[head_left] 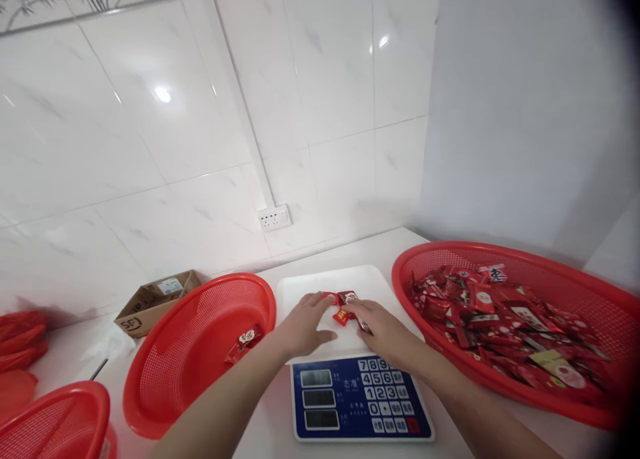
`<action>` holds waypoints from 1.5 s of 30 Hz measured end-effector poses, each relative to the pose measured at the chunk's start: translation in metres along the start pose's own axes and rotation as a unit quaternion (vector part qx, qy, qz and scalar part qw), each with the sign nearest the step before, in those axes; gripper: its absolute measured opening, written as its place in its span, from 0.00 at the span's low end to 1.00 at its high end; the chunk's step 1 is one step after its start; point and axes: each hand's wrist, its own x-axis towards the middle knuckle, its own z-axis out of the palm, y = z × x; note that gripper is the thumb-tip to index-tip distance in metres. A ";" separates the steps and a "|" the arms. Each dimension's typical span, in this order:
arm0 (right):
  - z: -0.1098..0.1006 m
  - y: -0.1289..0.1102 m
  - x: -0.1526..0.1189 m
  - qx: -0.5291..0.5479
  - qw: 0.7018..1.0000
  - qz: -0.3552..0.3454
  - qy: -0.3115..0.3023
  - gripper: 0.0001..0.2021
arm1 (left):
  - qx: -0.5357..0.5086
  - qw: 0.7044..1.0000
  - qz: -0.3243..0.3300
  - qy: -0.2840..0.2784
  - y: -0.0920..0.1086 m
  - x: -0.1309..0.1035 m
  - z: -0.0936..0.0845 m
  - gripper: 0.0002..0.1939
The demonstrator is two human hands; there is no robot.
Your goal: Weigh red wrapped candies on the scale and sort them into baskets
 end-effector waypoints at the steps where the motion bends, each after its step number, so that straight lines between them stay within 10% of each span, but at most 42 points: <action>1: -0.001 -0.001 0.000 0.004 1.000 -0.007 -0.002 0.28 | -0.005 1.000 0.028 -0.010 0.007 0.009 0.006 0.35; 15: 0.006 -0.017 0.003 -0.072 0.996 0.031 -0.036 0.24 | 0.022 0.985 0.056 -0.160 0.006 0.063 -0.006 0.47; 20: 0.012 -0.023 0.015 -0.097 0.995 0.004 -0.007 0.14 | 0.009 0.990 0.017 -0.136 0.000 0.048 -0.002 0.26; 28: 0.005 -0.009 0.005 -0.044 0.997 0.035 0.050 0.14 | 0.020 0.997 0.007 -0.079 0.009 0.040 0.006 0.38; 45: 0.006 0.013 -0.006 -0.112 0.992 0.057 0.029 0.14 | 0.088 0.996 -0.027 0.019 0.026 0.042 0.029 0.13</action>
